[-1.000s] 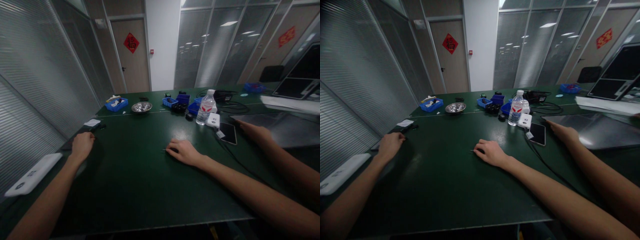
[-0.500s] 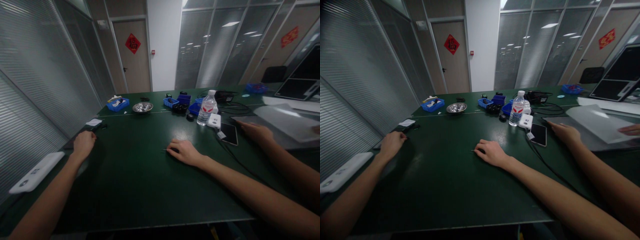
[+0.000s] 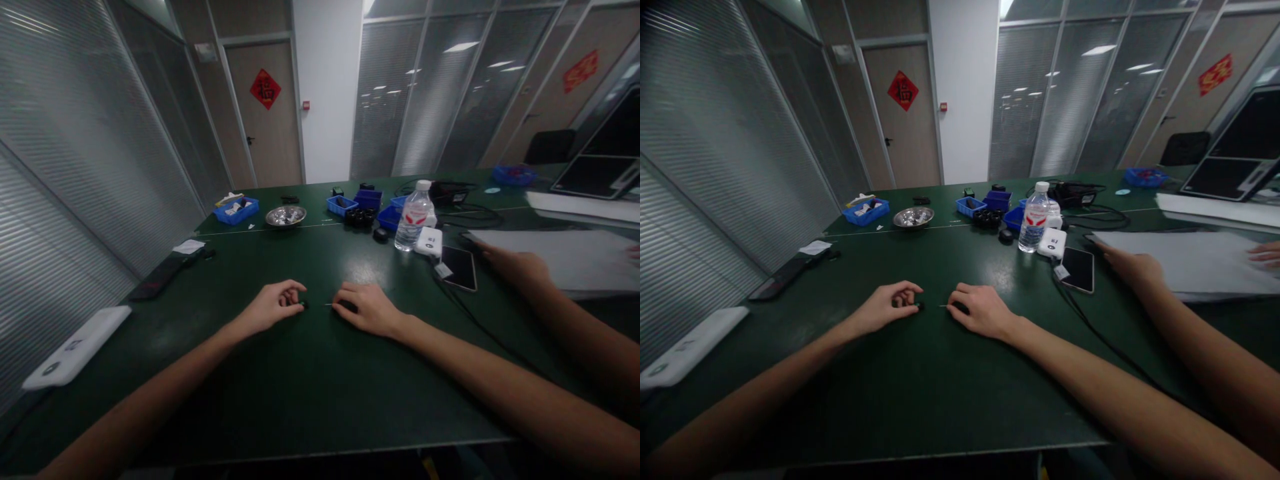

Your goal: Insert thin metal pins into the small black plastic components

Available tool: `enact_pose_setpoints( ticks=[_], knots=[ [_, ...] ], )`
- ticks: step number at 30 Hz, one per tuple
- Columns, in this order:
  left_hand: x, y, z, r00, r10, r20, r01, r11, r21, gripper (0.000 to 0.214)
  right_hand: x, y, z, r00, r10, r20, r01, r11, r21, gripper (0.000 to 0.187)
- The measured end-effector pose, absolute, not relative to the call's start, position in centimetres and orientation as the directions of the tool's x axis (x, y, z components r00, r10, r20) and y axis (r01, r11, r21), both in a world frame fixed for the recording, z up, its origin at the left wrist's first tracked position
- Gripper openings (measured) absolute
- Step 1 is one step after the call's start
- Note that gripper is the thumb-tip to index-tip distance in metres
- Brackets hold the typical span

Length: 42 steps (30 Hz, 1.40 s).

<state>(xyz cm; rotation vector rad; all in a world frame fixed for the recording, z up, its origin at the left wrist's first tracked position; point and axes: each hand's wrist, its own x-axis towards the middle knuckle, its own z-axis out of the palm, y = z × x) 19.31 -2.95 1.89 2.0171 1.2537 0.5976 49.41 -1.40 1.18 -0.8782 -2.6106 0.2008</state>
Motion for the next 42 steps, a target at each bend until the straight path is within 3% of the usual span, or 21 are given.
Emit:
enact_pose_setpoints(
  ticks=[4, 10, 25, 33, 39, 42],
  knots=[
    [24.6, -5.3, 1.7, 0.489, 0.861, 0.139, 0.544, -0.426, 0.723, 0.036, 49.4, -1.8, 1.3, -0.754, 0.576, 0.315, 0.524, 0.817, -0.24, 0.019],
    [24.0, -5.9, 1.7, 0.492, 0.851, 0.184, 0.577, -0.477, 0.663, 0.027, 49.2, -1.9, 1.6, -0.774, 0.557, 0.301, 0.503, 0.83, -0.242, 0.019],
    [23.9, -6.0, 1.2, 0.439, 0.876, 0.199, 0.606, -0.452, 0.655, 0.024, 49.0, -2.2, 1.7, -0.762, 0.591, 0.266, 0.552, 0.806, -0.211, 0.02],
    [23.6, -6.2, 1.5, 0.403, 0.892, 0.203, 0.563, -0.417, 0.713, 0.025, 48.9, -2.4, 1.8, -0.77, 0.568, 0.289, 0.53, 0.823, -0.205, 0.023],
    [23.5, -6.2, 1.0, 0.487, 0.826, 0.285, 0.522, -0.537, 0.663, 0.019, 48.9, -2.6, 1.7, -0.815, 0.52, 0.254, 0.501, 0.854, -0.139, 0.022],
    [23.6, -6.3, 1.4, 0.47, 0.832, 0.296, 0.489, -0.525, 0.697, 0.02, 48.7, -2.7, 1.5, -0.795, 0.542, 0.272, 0.514, 0.84, -0.172, 0.022]
  ],
)
